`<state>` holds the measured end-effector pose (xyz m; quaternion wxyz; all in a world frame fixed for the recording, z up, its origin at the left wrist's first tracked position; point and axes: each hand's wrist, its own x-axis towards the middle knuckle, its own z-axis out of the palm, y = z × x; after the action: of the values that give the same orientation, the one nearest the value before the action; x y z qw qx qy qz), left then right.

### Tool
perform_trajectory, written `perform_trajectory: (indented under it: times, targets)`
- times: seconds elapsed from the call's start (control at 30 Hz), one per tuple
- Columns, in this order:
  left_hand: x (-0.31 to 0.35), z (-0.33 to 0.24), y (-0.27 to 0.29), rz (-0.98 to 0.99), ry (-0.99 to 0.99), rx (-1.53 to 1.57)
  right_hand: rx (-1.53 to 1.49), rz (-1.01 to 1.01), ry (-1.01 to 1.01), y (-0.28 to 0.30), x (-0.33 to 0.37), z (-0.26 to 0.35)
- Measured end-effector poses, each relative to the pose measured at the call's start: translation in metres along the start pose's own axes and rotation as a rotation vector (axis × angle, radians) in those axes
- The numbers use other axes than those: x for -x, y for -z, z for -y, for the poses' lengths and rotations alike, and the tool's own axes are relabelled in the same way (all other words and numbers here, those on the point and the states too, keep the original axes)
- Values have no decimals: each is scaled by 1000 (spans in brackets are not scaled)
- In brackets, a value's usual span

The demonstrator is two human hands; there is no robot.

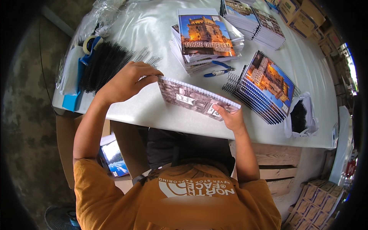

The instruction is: The person binds booklets by manually threading a plastic spiral coil through pre-punched holes in the pages, crimping the ends of the coil, and stacking the finished booklets on a table.

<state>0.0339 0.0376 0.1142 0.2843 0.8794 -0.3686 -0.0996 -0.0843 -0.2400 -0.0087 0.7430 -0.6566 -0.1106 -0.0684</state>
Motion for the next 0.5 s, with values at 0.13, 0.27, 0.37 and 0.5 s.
perform_trajectory:
  times: [0.13,0.27,0.37,0.5]
  targets:
    - [-4,-12,-5,-123,-156,-386,155,31,134,-7,-1,5]
    - [-3,-19,-6,-15,-160,-540,347,50,247,-5,0,4]
    - [-2,-19,-18,-180,-131,-668,372,24,295,-12,4,3]
    - [16,33,-98,-608,-180,-646,387,1,300,-24,11,-1]
